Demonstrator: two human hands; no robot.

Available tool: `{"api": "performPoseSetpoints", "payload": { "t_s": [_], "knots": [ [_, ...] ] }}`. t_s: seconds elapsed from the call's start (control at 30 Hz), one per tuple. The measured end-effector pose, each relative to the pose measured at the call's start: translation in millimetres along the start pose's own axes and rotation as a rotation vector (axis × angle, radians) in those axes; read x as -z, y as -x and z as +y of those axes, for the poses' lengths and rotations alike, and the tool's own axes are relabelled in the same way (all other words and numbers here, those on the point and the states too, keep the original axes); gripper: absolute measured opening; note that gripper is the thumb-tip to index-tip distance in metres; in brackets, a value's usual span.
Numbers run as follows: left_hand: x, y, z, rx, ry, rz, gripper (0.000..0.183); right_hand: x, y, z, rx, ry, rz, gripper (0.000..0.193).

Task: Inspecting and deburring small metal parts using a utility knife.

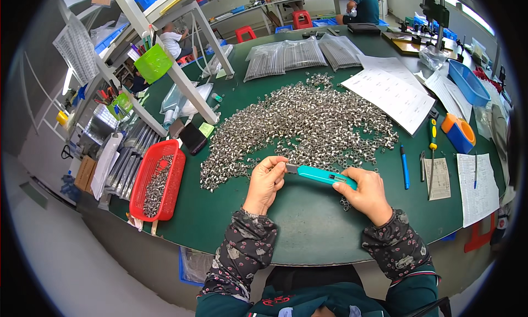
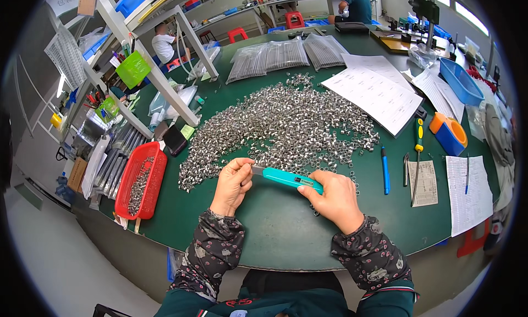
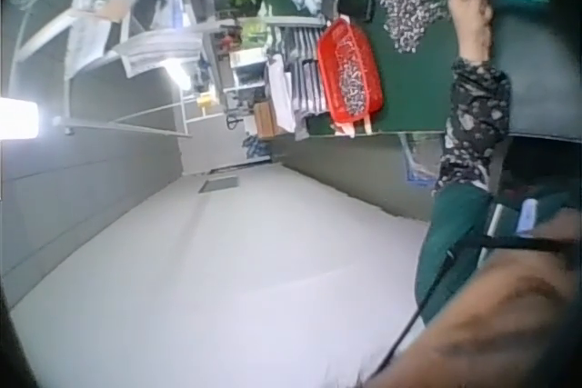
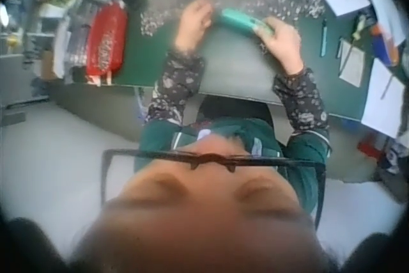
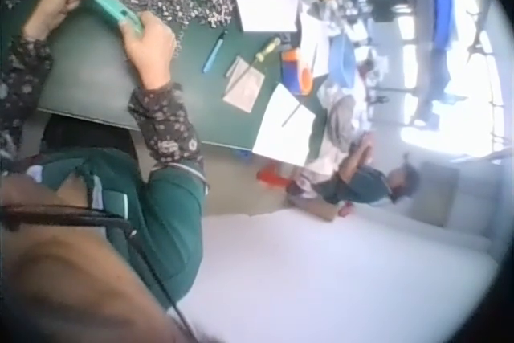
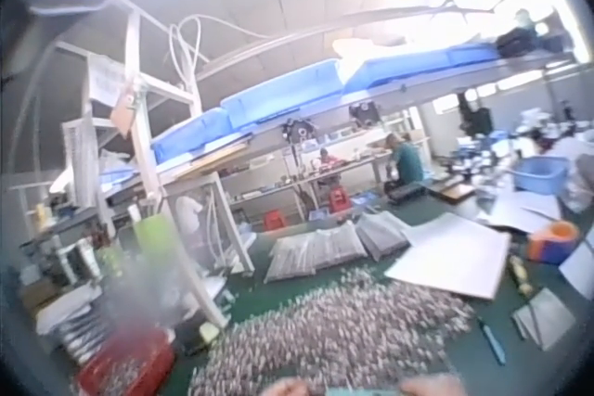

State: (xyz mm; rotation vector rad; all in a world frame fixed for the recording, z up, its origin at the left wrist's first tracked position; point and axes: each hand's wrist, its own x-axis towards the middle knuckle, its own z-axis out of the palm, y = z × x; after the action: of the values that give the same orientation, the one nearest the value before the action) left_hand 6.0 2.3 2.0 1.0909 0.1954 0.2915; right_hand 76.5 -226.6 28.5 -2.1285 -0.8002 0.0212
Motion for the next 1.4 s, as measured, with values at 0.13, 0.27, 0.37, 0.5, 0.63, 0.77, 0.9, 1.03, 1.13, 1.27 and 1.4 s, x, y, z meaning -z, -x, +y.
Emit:
{"api": "performPoseSetpoints", "payload": {
  "t_s": [0.13,0.27,0.37,0.5,0.63,0.77,0.9,1.03,1.13,1.27,1.4],
  "knots": [
    [-7,1,1,-0.013,-0.036,0.035,0.012,5,0,-5,-0.08,-0.018,-0.048,0.03],
    [-8,2,1,-0.057,-0.115,0.033,0.013,4,-3,3,-0.155,-0.101,-0.13,0.03],
    [-7,2,-1,-0.079,-0.178,0.043,0.013,4,-2,1,-0.157,-0.084,-0.12,0.03],
    [-5,2,-2,-0.058,-0.171,0.073,0.013,-1,5,-9,-0.001,0.039,0.048,0.029],
    [-5,1,-2,-0.038,-0.053,0.116,0.014,-1,7,-10,0.138,0.083,0.185,0.028],
    [-6,1,-1,-0.025,-0.012,0.103,0.014,0,4,-4,-0.002,-0.005,0.037,0.028],
    [-5,2,-1,-0.034,-0.017,0.082,0.014,1,2,-4,-0.074,-0.035,-0.055,0.03],
    [-7,2,-3,-0.05,-0.079,0.07,0.013,5,-1,-4,-0.157,-0.071,-0.128,0.031],
    [-8,4,-4,-0.129,-0.255,0.085,0.013,2,4,-7,-0.135,-0.035,-0.067,0.03],
    [-8,4,-4,-0.12,-0.16,0.158,0.013,-8,12,-13,0.152,0.112,0.292,0.026],
    [-8,2,-4,-0.078,-0.024,0.212,0.014,-4,9,-9,0.052,0.041,0.13,0.027]
  ]
}}
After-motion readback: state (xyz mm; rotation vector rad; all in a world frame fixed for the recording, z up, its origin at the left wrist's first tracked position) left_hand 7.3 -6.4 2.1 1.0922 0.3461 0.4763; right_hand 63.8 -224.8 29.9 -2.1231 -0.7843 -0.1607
